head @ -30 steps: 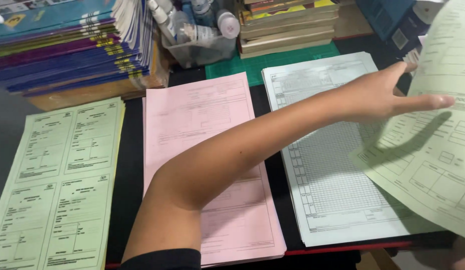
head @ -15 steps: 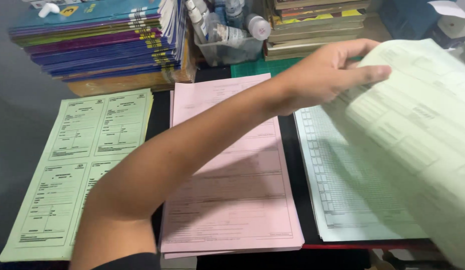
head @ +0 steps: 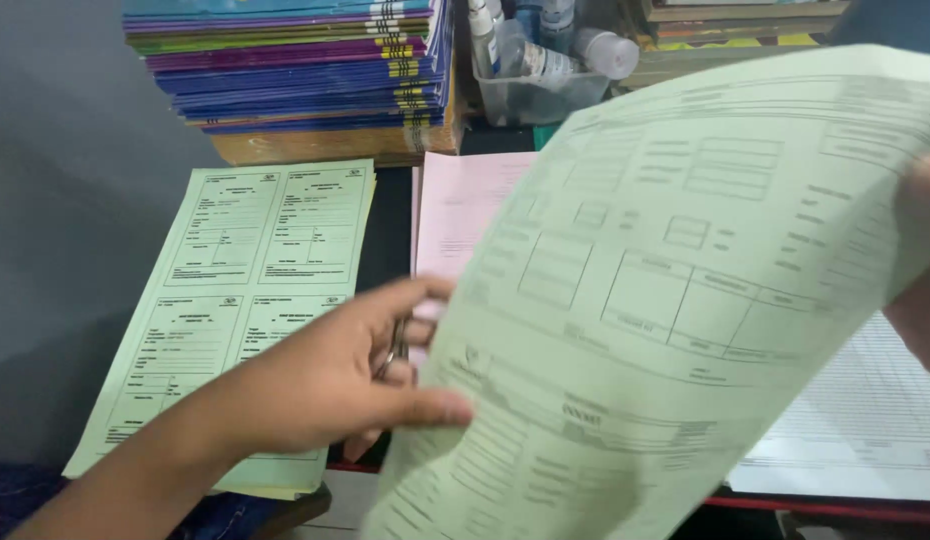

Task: Sorting and organizing various colored printed forms and documents on a desk.

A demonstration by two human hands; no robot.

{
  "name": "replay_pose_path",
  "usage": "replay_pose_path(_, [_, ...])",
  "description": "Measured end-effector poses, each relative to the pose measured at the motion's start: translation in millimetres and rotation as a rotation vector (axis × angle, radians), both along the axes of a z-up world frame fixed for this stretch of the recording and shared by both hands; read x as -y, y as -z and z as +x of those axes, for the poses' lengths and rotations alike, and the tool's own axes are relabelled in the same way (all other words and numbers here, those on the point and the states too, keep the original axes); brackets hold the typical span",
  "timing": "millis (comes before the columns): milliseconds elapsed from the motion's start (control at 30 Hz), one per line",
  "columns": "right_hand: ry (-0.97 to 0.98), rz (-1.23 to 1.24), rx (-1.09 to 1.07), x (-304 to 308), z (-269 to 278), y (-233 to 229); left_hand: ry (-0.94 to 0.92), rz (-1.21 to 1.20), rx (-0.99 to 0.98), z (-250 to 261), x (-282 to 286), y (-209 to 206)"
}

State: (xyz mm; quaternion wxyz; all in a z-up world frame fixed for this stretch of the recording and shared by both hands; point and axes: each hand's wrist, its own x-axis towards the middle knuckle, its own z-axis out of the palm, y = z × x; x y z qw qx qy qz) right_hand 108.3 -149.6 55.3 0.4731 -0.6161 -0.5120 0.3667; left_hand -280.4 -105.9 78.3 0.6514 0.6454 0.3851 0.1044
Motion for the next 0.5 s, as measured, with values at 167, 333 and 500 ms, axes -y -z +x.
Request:
replay_pose_path(167, [0.062, 0.181, -0.323, -30, -127, -33, -0.077, -0.229, -0.305, -47, 21, 14])
replay_pose_path(333, [-0.257, -0.092, -0.368, -78, -174, -40, -0.554, -0.220, -0.462, -106, 23, 33])
replay_pose_path(500, [-0.513, -0.221, -0.304, -129, -217, -16, -0.644, -0.027, -0.311, -172, 28, 55])
